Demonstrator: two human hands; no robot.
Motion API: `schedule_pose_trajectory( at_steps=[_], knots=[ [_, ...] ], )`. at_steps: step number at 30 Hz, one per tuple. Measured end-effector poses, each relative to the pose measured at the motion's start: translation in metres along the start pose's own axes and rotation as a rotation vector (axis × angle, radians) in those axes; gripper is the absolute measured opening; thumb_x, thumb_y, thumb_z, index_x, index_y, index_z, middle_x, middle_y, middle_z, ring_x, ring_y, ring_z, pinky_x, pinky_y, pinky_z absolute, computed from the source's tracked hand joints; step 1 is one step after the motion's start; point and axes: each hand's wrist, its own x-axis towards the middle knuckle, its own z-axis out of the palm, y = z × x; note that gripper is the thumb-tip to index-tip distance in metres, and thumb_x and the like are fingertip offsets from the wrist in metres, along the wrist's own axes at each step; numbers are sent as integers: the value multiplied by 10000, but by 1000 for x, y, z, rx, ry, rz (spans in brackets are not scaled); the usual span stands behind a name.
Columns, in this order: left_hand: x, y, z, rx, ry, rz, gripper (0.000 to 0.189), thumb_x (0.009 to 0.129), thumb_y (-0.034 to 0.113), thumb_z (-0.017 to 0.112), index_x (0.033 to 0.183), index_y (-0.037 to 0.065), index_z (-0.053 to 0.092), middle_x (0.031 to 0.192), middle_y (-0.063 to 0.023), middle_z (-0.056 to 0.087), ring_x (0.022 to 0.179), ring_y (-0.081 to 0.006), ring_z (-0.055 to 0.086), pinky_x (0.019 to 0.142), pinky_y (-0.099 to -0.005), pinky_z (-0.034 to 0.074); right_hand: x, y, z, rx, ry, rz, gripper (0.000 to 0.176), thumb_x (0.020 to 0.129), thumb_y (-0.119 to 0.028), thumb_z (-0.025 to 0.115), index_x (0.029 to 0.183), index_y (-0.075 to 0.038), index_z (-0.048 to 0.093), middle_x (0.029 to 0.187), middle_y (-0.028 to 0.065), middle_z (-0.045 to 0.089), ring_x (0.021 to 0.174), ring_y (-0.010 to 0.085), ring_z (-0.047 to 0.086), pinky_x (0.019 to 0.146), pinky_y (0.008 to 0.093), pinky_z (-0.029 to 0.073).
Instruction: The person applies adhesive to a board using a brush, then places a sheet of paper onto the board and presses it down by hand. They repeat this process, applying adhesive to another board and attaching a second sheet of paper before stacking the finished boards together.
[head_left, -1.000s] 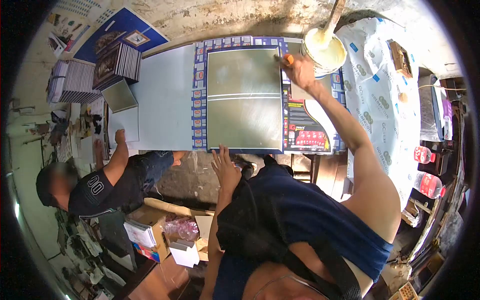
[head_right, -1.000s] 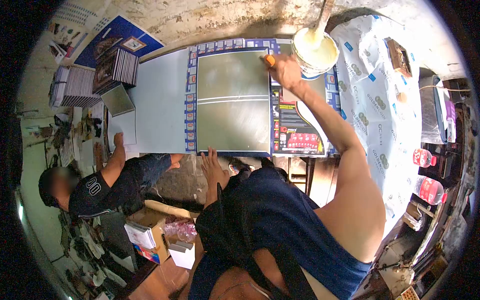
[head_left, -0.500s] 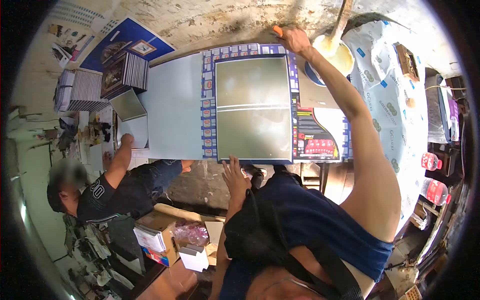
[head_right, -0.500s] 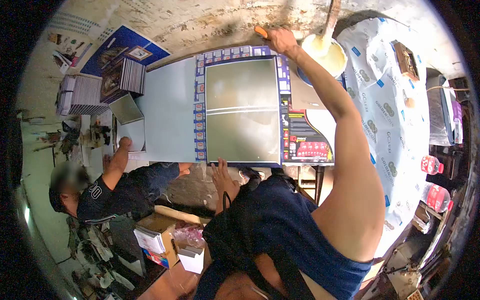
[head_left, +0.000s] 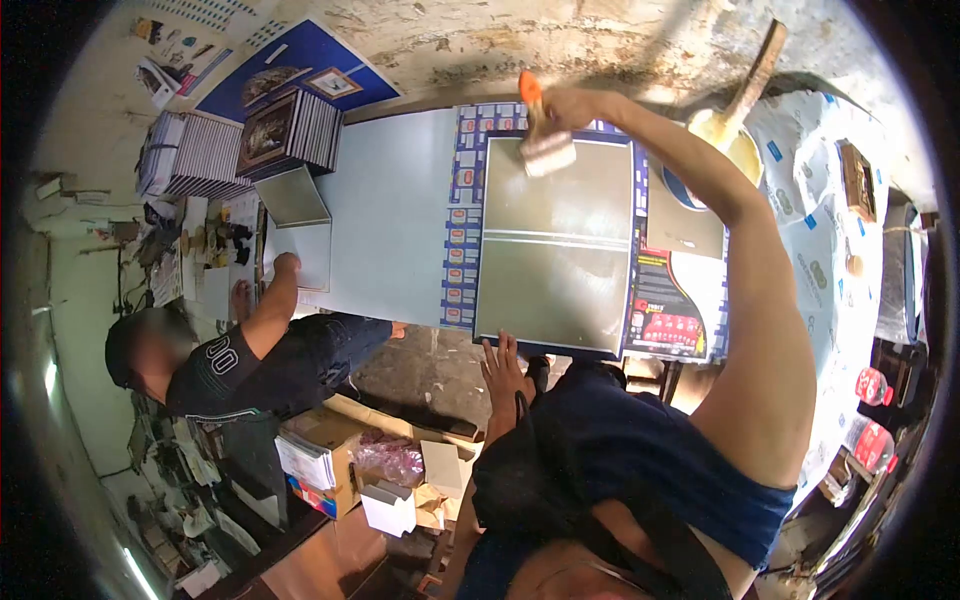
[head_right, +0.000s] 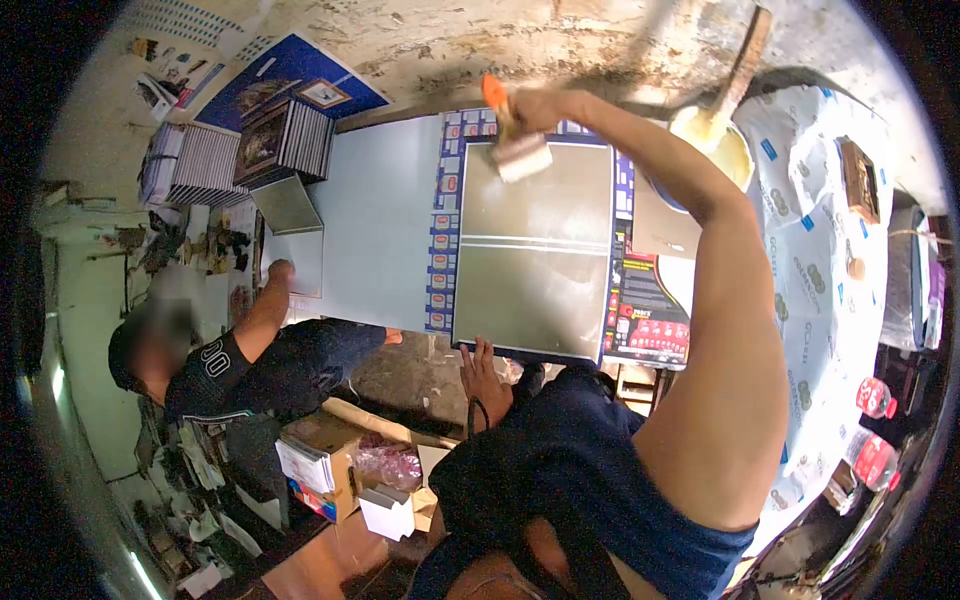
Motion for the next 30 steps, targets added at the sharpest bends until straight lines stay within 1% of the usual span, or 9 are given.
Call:
schedule_pose_trajectory(
  at_steps=[2, 5, 9, 12, 16, 20, 26, 27, 30],
  knots=[
    [-1, -2, 3, 16, 8, 17, 827, 728, 103, 633, 1479, 61, 289, 1598, -83, 169, 1473, -396, 96, 1116, -637, 226, 26, -1, 21, -103, 159, -184, 270, 828, -320, 720, 853, -52, 707, 806, 166, 684, 731, 261, 662, 693, 413, 531],
    [-2, -4, 1, 27, -20, 20, 814, 744, 128, 625, 1482, 53, 288, 1602, -90, 161, 1474, -395, 97, 1116, -630, 224, 58, -15, -19, -424, 109, 128, 373, 859, -400, 694, 1051, -82, 662, 772, 123, 684, 750, 277, 678, 739, 392, 541],
    [-1, 2, -2, -24, 1, -4, 899, 701, 48, 668, 1492, 95, 243, 1596, -86, 154, 1469, -412, 74, 1113, -658, 207, 83, -33, -13, 71, 74, -230, 359, 818, -442, 672, 871, -87, 671, 807, 142, 695, 749, 334, 673, 686, 425, 528],
    [-1, 5, -6, -20, -8, -8, 912, 678, 31, 668, 1486, 91, 248, 1598, -93, 141, 1470, -409, 63, 1116, -659, 202, 92, -69, -9, -402, -126, -57, 368, 797, -452, 693, 853, -90, 665, 808, 141, 695, 743, 326, 672, 697, 426, 526],
    [-1, 5, -12, -1, -57, -21, 894, 691, 66, 658, 1487, 69, 252, 1600, -107, 131, 1470, -405, 67, 1121, -640, 204, 106, -63, 9, -242, 287, -239, 522, 756, -560, 743, 850, -55, 655, 794, 168, 672, 766, 329, 662, 730, 434, 525],
    [0, 10, -11, 70, -30, -11, 911, 706, 130, 723, 1489, 47, 264, 1598, -108, 150, 1465, -409, 116, 1123, -609, 237, 76, -117, 36, 87, -364, -341, 472, 798, -550, 674, 862, -83, 668, 834, 137, 644, 843, 353, 628, 758, 446, 502],
    [-3, 6, -12, 82, -19, 31, 999, 677, 116, 803, 1493, 44, 232, 1592, -106, 153, 1466, -412, 100, 1100, -631, 269, 85, -143, 41, -202, 258, -525, 470, 826, -511, 647, 851, -43, 666, 834, 148, 644, 895, 343, 615, 751, 468, 495],
    [-1, 8, -11, 64, -15, 24, 998, 681, 120, 802, 1493, 43, 228, 1593, -106, 146, 1467, -413, 93, 1098, -634, 270, 65, -165, 35, -62, -33, -225, 436, 829, -476, 640, 871, -43, 674, 807, 143, 648, 871, 323, 635, 742, 465, 500],
    [-3, 10, -10, 49, -10, 12, 993, 686, 122, 800, 1491, 43, 224, 1596, -105, 137, 1469, -414, 74, 1096, -649, 255, 47, -181, 72, -35, -437, -403, 424, 824, -458, 626, 873, -39, 674, 790, 149, 655, 816, 314, 652, 744, 467, 505]
  ],
)
